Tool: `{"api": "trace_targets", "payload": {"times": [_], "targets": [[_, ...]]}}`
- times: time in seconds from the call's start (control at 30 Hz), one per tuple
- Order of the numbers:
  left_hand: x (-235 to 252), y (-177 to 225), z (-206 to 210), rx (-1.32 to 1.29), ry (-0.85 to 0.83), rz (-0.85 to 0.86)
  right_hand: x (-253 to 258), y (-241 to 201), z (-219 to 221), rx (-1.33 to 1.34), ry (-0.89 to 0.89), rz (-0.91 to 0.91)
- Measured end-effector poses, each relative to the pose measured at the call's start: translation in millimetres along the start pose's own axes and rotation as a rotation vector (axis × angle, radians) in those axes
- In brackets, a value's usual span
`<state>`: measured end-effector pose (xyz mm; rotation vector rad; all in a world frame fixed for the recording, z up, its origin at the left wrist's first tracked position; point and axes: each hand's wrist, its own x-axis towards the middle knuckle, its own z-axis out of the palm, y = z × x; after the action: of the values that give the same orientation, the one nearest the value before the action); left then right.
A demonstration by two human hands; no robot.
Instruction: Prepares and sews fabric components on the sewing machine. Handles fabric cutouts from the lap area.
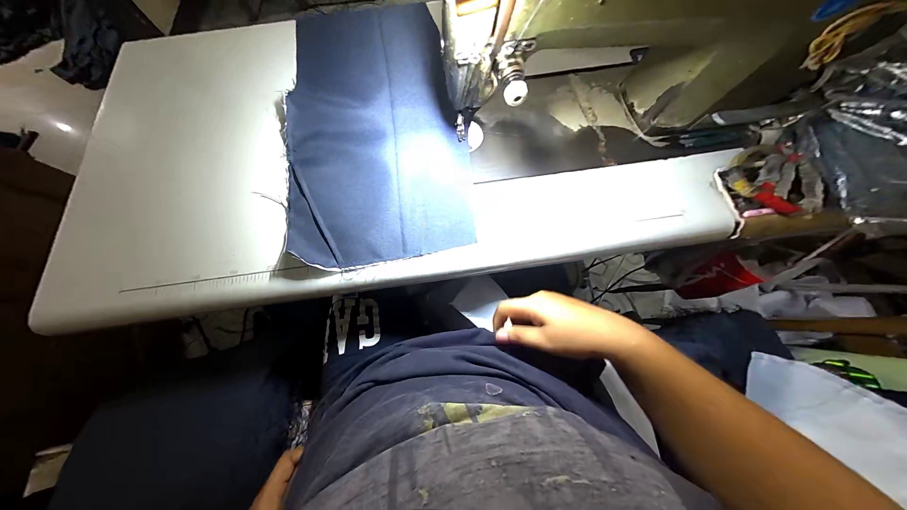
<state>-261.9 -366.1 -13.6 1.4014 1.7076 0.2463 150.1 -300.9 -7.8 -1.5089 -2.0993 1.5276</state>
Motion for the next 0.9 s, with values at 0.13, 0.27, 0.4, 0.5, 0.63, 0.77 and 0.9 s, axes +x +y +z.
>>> {"api": "trace_targets", "payload": {"times": [0.13,0.27,0.4,0.5,0.63,0.77,0.9], "targets": [[29,-19,-35,-0.178,0.037,0.307,-26,-16,-38,-0.054,0.162,-0.117],[32,7,-54,-0.076,-0.107,0.246,-43,-43,-62,-0.225,0.170,-0.172],[82,0,-22,0.472,-0.509,0.211,-22,-58,-56,-0.258,0.313,-0.243],[97,65,0,0.383,-0.299,0.651,11,-69,-35,-0.207,0.474,-0.408],[98,161,20,-0.105,-0.206,0.954,50,-88,-4,-0.065,0.708,-0.580],[110,189,27,-0.363,-0.238,0.929,50,-79,-6,0.086,0.793,-0.591],[117,193,33,-0.456,-0.163,1.016,51,-64,1,0.221,0.764,-0.559]]}}
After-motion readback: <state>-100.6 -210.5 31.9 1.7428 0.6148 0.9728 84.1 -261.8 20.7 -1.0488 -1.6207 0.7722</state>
